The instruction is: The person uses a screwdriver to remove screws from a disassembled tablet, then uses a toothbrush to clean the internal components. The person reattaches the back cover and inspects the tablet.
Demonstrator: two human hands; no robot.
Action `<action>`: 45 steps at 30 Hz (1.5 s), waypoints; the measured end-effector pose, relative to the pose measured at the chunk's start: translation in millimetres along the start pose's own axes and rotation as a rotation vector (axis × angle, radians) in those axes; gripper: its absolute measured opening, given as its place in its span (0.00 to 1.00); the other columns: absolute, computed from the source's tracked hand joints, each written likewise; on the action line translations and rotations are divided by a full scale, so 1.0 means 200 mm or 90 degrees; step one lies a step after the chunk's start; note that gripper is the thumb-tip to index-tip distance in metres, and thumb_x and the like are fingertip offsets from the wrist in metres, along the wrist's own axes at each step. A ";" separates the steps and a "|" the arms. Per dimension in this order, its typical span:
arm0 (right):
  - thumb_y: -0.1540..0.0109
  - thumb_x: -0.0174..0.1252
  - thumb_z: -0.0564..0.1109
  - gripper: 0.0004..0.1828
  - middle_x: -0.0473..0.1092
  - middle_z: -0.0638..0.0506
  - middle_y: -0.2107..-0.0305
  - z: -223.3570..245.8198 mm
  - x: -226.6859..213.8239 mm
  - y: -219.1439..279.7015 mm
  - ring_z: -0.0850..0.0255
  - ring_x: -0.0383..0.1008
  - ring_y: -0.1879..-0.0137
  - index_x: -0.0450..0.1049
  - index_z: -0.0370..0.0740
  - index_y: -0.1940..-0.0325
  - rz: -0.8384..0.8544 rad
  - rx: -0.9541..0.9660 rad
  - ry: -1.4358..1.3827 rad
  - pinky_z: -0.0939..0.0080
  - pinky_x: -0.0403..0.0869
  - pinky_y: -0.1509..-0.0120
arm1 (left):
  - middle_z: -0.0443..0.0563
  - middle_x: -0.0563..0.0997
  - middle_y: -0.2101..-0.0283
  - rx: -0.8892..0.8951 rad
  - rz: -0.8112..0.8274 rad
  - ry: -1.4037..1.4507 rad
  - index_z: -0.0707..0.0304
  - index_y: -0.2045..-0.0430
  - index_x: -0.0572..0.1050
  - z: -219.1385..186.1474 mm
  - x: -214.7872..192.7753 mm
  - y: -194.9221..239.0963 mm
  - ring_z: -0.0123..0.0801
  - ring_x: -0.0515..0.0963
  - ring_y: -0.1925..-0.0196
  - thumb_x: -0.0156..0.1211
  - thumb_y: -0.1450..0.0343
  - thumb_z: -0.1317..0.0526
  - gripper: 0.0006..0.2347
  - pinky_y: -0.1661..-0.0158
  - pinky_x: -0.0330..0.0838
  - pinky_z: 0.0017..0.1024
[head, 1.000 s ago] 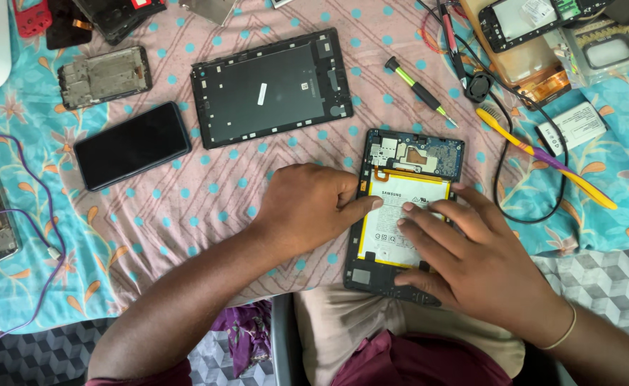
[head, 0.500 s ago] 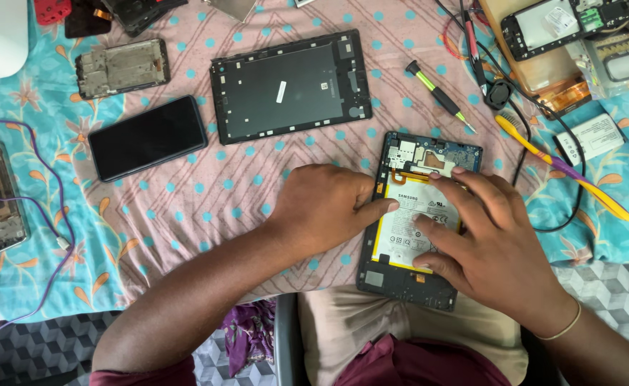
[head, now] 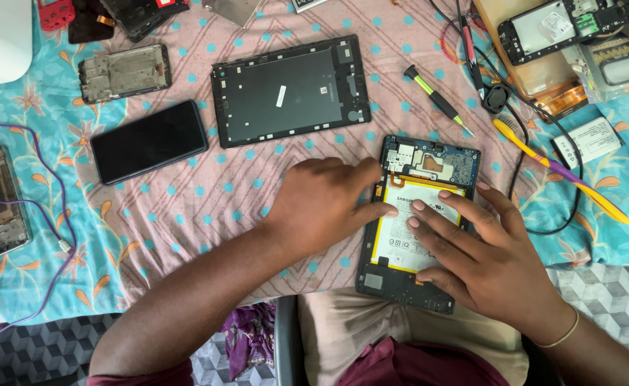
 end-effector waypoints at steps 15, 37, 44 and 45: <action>0.45 0.63 0.62 0.29 0.73 0.57 0.43 -0.04 -0.02 -0.02 0.55 0.67 0.43 0.79 0.42 0.47 -0.040 0.015 -0.039 0.36 0.63 0.30 | 0.44 0.78 0.78 0.155 -0.009 -0.160 0.65 0.50 0.80 -0.10 0.04 0.03 0.32 0.80 0.70 0.62 0.28 0.46 0.21 0.68 0.74 0.31; 0.48 0.68 0.47 0.15 0.75 0.56 0.48 0.01 -0.06 0.07 0.53 0.70 0.42 0.81 0.46 0.57 -0.090 -0.105 -0.155 0.48 0.72 0.44 | 0.44 0.77 0.79 0.170 -0.050 -0.159 0.61 0.54 0.81 -0.09 0.01 0.02 0.32 0.79 0.74 0.65 0.27 0.54 0.13 0.72 0.72 0.32; 0.48 0.69 0.48 0.16 0.73 0.57 0.46 0.09 -0.06 0.16 0.54 0.68 0.40 0.81 0.51 0.56 -0.113 -0.100 -0.195 0.44 0.70 0.38 | 0.43 0.76 0.81 0.173 -0.047 -0.164 0.61 0.53 0.81 -0.08 0.01 0.02 0.32 0.78 0.74 0.64 0.27 0.53 0.14 0.73 0.72 0.33; 0.47 0.69 0.48 0.16 0.73 0.58 0.46 0.10 -0.06 0.18 0.55 0.67 0.40 0.81 0.51 0.55 -0.123 -0.093 -0.184 0.43 0.70 0.36 | 0.43 0.75 0.81 0.173 -0.045 -0.163 0.62 0.53 0.81 -0.08 0.02 0.03 0.32 0.78 0.74 0.64 0.26 0.53 0.14 0.72 0.72 0.33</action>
Point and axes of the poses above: each hand's wrist, its own y-axis away from the middle knuckle, its own x-axis out of the palm, z = x × y, the point moved 10 cm from there along -y, towards the middle knuckle
